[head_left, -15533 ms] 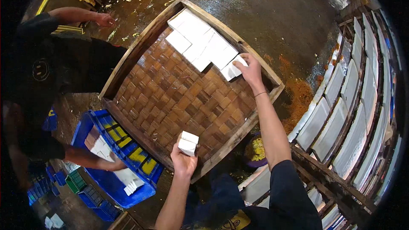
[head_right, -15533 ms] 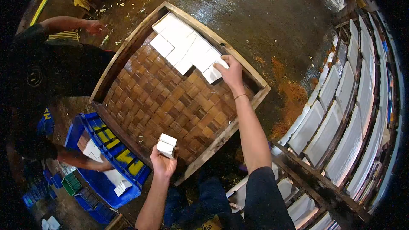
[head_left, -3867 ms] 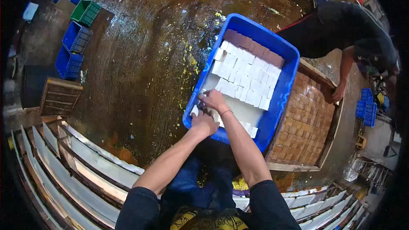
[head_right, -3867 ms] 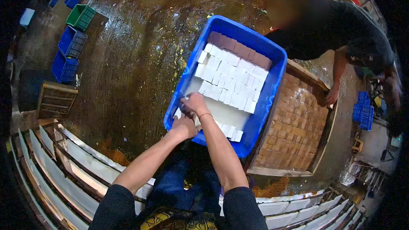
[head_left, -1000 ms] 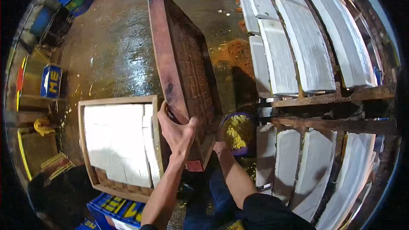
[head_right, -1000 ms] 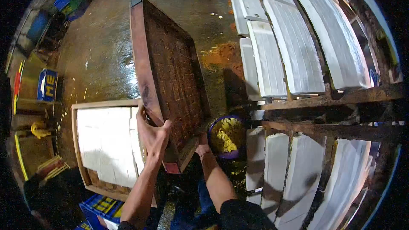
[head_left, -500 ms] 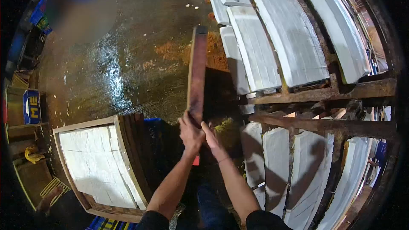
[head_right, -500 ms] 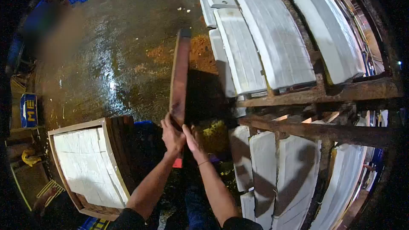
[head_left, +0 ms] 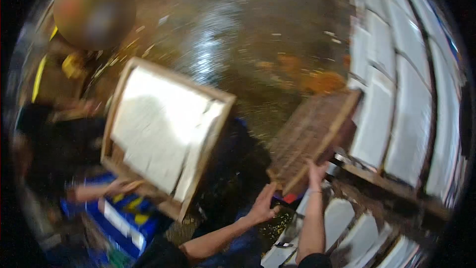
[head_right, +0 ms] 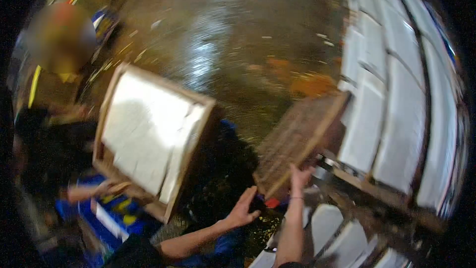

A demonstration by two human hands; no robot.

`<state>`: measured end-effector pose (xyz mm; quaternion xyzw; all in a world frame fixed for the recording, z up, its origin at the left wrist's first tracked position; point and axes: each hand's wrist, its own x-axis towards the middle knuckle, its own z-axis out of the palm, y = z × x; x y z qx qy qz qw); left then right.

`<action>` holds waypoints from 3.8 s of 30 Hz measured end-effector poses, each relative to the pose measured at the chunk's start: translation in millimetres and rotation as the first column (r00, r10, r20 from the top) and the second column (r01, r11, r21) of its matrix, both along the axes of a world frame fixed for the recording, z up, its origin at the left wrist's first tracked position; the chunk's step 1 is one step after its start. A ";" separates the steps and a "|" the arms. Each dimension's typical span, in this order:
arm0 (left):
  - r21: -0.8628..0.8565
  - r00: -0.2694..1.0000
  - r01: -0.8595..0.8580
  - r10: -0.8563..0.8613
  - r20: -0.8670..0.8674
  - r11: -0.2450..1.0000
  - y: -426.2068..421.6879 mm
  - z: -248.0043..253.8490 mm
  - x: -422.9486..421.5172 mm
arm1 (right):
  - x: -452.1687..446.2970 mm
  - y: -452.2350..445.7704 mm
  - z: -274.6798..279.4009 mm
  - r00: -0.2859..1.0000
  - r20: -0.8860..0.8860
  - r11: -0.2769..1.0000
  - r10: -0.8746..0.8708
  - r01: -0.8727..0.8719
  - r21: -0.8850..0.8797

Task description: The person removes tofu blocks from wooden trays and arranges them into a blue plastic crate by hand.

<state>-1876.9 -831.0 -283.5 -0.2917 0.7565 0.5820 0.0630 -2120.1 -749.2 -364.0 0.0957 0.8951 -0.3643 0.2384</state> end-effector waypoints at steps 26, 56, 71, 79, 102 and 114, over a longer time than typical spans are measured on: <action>-0.078 0.365 -0.926 0.929 0.050 0.368 27.3 130.5 460.3 | 159.8 -380.1 48.1 0.105 -0.264 0.250 0.959 -0.752 0.610; -0.089 0.125 -0.983 0.945 0.303 0.159 40.5 125.8 403.7 | 163.9 -372.6 98.7 0.104 -0.072 0.108 0.992 -0.992 0.060; -0.050 -0.022 -0.999 0.974 0.225 -0.011 58.1 111.4 432.1 | 222.4 -349.4 65.4 -0.053 -0.142 0.002 0.988 -0.931 0.364; -0.030 -0.126 -0.992 0.951 0.282 -0.123 84.1 110.0 455.3 | 207.1 -361.3 99.6 0.060 -0.018 0.058 0.998 -0.993 -0.105; -0.114 -0.340 -0.931 0.938 -0.074 -0.346 61.3 140.5 563.9 | 312.1 -325.7 160.2 0.019 0.059 0.033 0.998 -0.966 -0.258; -0.546 0.496 -0.650 0.839 0.224 0.529 -21.5 55.8 701.0 | 750.5 -215.0 261.8 -0.376 0.344 0.166 0.860 -0.431 -0.887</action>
